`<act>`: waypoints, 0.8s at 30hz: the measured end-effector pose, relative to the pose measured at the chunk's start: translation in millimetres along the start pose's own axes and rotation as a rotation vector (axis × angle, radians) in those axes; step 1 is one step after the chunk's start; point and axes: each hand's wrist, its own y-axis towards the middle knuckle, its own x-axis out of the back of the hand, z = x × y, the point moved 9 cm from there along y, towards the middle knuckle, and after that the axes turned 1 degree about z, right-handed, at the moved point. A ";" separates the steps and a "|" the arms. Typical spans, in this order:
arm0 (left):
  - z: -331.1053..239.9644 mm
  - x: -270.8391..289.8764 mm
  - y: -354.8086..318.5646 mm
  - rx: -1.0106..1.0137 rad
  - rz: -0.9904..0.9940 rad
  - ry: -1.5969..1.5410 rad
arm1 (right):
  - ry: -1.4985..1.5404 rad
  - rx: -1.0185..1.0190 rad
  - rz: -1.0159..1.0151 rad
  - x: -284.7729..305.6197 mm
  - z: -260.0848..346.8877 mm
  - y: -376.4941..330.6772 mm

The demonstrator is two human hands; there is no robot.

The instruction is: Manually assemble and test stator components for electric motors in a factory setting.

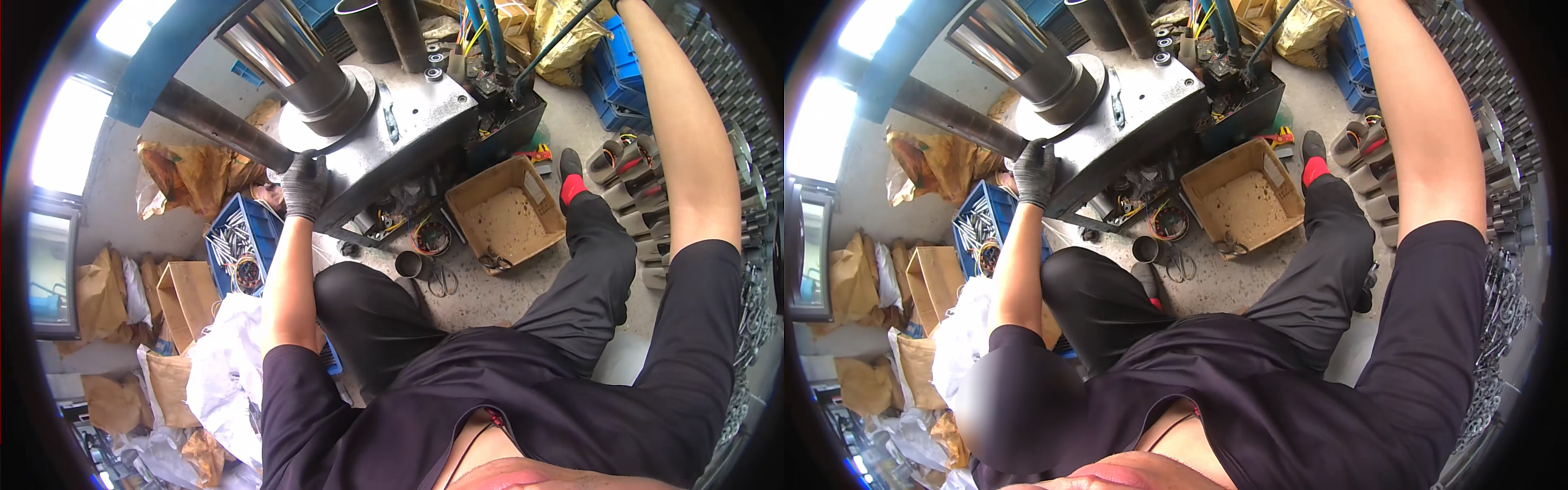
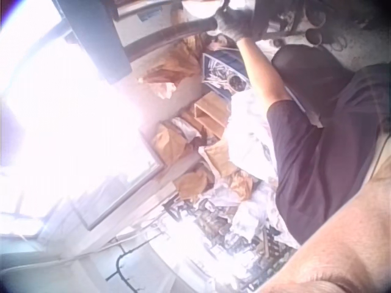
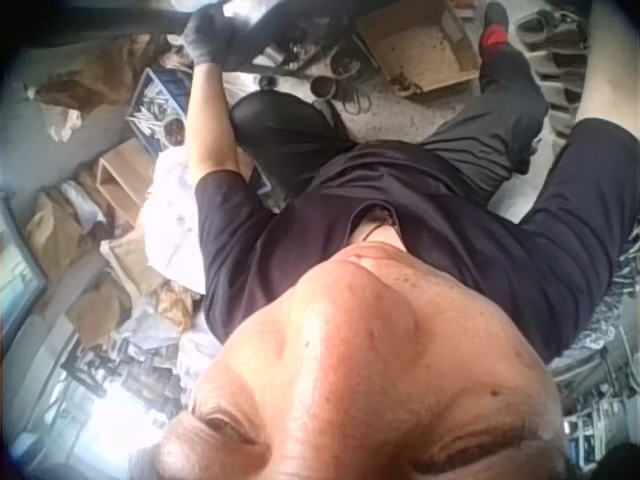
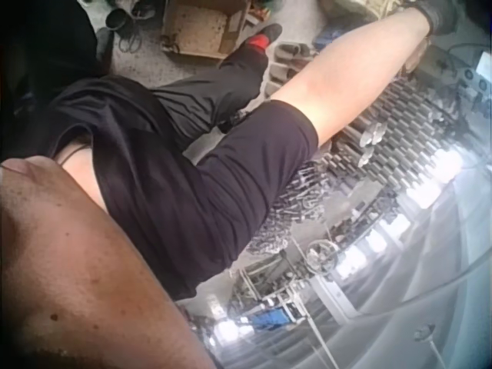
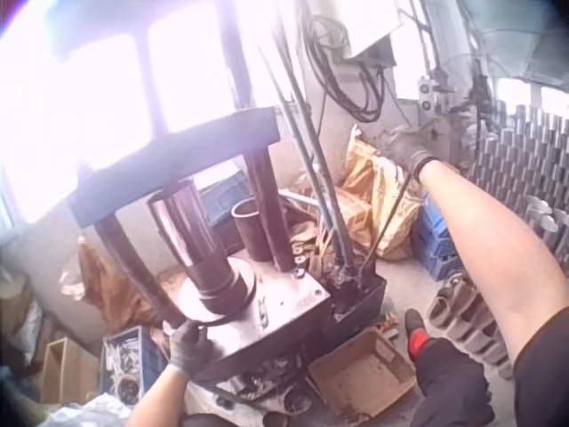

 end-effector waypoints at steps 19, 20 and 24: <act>-128.6 -52.5 1.7 0.140 0.441 -0.058 | -0.141 -0.143 0.095 26.2 33.0 -40.5; -153.3 -59.5 1.8 0.068 0.576 0.044 | -0.161 -0.129 0.093 26.6 24.2 -39.7; -178.6 -57.2 -2.9 0.147 0.574 -0.329 | -0.167 -0.149 0.117 22.0 31.6 -41.3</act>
